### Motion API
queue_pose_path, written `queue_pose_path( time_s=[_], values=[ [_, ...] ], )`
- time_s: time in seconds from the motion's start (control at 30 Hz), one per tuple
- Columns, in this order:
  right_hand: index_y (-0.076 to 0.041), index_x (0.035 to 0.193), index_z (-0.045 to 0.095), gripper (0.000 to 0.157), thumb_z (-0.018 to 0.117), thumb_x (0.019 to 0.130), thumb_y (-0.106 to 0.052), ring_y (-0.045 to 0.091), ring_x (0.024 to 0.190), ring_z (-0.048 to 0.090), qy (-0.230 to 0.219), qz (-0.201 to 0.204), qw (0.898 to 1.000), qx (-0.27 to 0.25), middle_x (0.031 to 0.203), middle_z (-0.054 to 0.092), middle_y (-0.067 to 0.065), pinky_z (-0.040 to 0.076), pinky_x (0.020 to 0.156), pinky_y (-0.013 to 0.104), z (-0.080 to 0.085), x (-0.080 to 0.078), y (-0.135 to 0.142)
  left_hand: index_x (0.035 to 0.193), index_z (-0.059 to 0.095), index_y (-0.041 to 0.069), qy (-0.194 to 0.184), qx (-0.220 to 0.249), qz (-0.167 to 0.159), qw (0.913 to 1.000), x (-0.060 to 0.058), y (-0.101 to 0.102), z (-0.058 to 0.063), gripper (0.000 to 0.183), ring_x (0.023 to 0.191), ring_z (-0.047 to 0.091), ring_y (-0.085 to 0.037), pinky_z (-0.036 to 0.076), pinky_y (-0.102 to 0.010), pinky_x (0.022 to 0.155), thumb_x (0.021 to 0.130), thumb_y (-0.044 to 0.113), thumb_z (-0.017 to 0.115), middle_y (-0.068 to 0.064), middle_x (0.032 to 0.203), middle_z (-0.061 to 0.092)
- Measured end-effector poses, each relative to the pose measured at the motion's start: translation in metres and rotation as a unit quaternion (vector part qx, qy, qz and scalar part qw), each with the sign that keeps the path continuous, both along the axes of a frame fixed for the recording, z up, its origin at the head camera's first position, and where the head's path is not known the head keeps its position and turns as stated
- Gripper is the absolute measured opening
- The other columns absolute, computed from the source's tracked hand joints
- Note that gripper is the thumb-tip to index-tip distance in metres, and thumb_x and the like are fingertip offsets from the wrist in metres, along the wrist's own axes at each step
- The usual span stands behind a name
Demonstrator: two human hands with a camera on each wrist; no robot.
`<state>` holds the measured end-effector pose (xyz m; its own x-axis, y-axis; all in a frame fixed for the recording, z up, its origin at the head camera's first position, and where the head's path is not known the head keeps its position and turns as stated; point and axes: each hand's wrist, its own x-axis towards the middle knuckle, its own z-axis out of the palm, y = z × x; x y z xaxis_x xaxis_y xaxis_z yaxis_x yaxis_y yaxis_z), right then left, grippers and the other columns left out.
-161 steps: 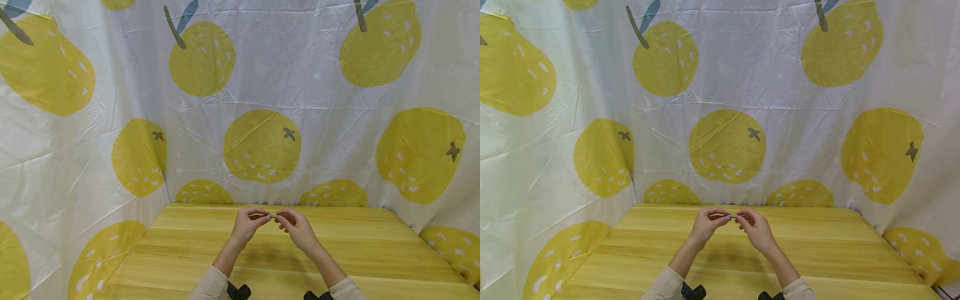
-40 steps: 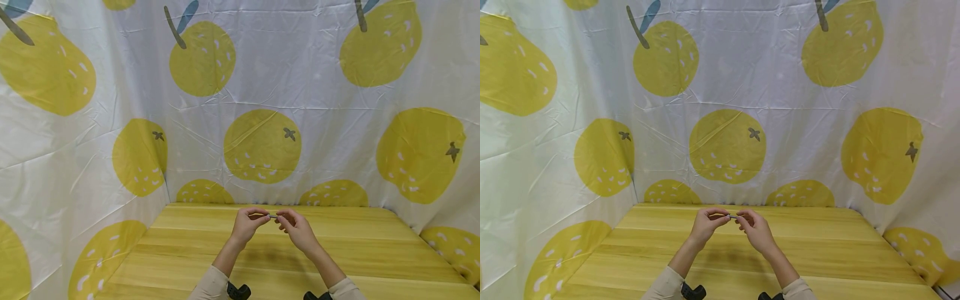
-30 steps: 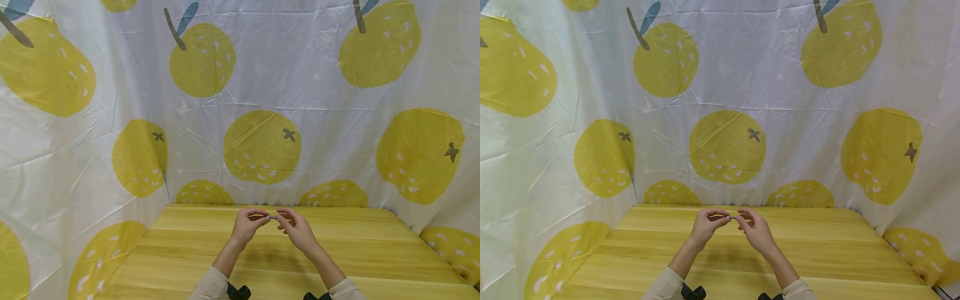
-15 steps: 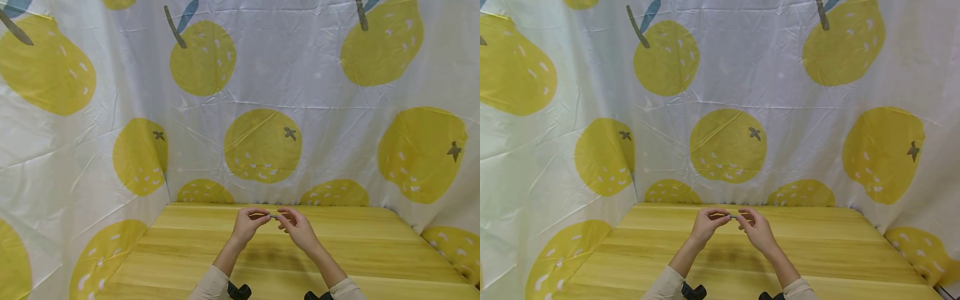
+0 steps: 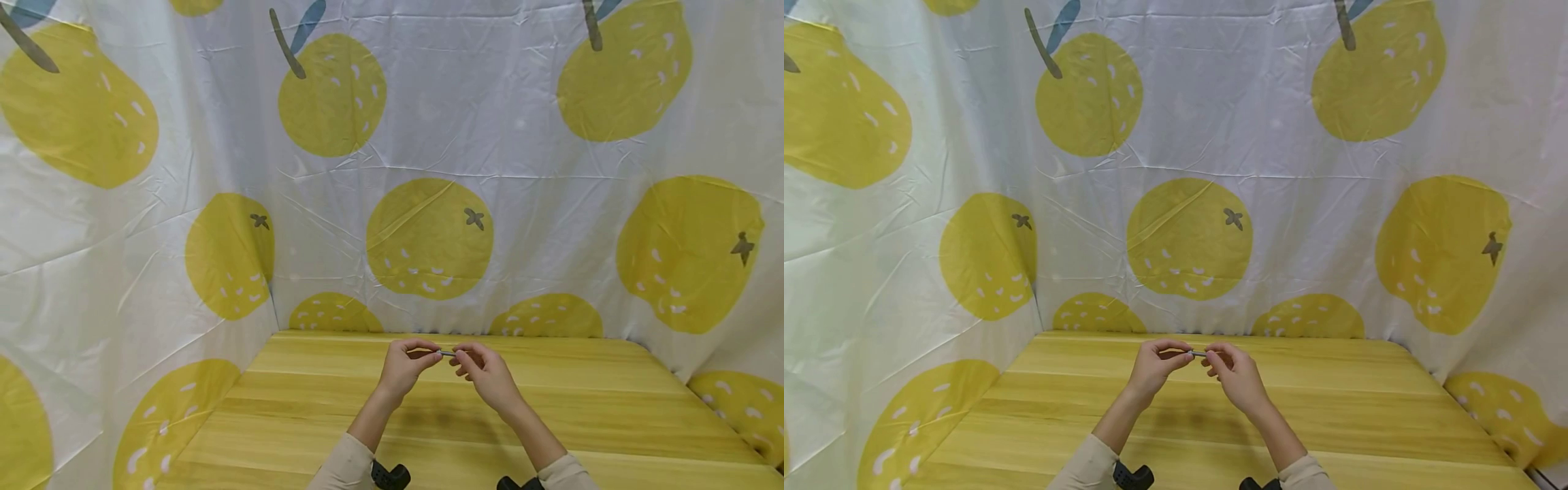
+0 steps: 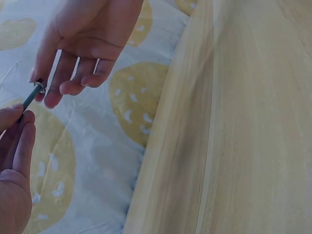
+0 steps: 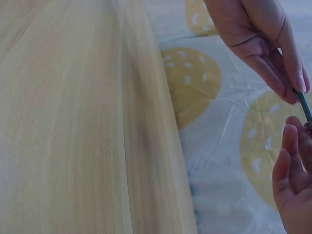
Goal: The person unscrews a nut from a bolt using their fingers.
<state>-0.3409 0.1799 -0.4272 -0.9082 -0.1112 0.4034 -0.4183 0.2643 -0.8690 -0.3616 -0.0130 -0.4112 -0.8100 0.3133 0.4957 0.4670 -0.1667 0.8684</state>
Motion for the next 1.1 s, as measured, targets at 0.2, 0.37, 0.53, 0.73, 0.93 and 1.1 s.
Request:
queue_pose_path(
  time_s=[0.2,0.37,0.53,0.73,0.93,1.1],
  values=[
    [-0.01,0.121,0.056,0.03,0.059,0.094,-0.023,0.024,0.083,0.063,0.015,0.006,1.0,-0.002,0.11,0.061,0.012,0.05,0.073,0.046,-0.0005,0.0009,-0.0007,0.098,0.068,-0.008,-0.001,0.002,-0.005,1.0,-0.0005,-0.0004,-0.0006,0.016,0.093,0.063,-0.033,0.051,-0.039,0.08,0.083,-0.001,0.068,-0.018,0.104,0.061],
    [-0.01,0.122,0.056,0.038,0.056,0.094,-0.034,0.027,0.083,0.062,0.005,0.001,1.0,-0.005,0.108,0.062,0.013,0.05,0.075,0.048,-0.0012,0.0002,-0.0011,0.098,0.068,-0.007,-0.001,-0.001,-0.001,1.0,0.0001,-0.0006,-0.0001,0.016,0.093,0.064,-0.033,0.051,-0.039,0.08,0.083,0.0,0.068,-0.017,0.103,0.062],
    [-0.008,0.115,0.06,0.03,0.052,0.096,-0.03,0.03,0.081,0.062,-0.009,0.0,1.0,-0.006,0.095,0.065,0.014,0.051,0.072,0.046,0.0062,0.0074,-0.0031,0.098,0.068,-0.006,-0.002,-0.006,0.002,1.0,0.0011,-0.0007,0.0001,0.016,0.093,0.064,-0.032,0.051,-0.039,0.08,0.084,0.0,0.068,-0.016,0.102,0.063],
    [-0.015,0.118,0.057,0.027,0.059,0.093,-0.025,0.028,0.081,0.063,0.004,0.002,1.0,-0.006,0.102,0.064,0.011,0.052,0.07,0.041,-0.0017,-0.0003,-0.0005,0.098,0.068,-0.006,0.0,0.0,-0.001,1.0,-0.0007,-0.0006,-0.0009,0.016,0.092,0.064,-0.033,0.052,-0.038,0.08,0.084,0.0,0.068,-0.016,0.102,0.063],
    [-0.015,0.121,0.056,0.034,0.058,0.093,-0.035,0.027,0.082,0.062,0.0,-0.01,1.0,-0.005,0.102,0.064,0.007,0.052,0.07,0.041,-0.0014,-0.0003,-0.0013,0.098,0.068,-0.007,0.008,0.003,-0.001,1.0,-0.0012,-0.0004,-0.0004,0.016,0.091,0.064,-0.034,0.052,-0.038,0.079,0.083,0.0,0.068,-0.018,0.1,0.063],
    [-0.011,0.113,0.06,0.029,0.056,0.094,-0.033,0.03,0.081,0.061,0.007,-0.02,1.0,-0.005,0.096,0.065,0.01,0.052,0.068,0.038,-0.0017,-0.0001,-0.0002,0.099,0.068,-0.007,0.009,-0.001,0.0,1.0,-0.0003,-0.0007,0.0002,0.017,0.092,0.064,-0.033,0.051,-0.039,0.08,0.084,0.0,0.068,-0.019,0.101,0.063]
  ],
)
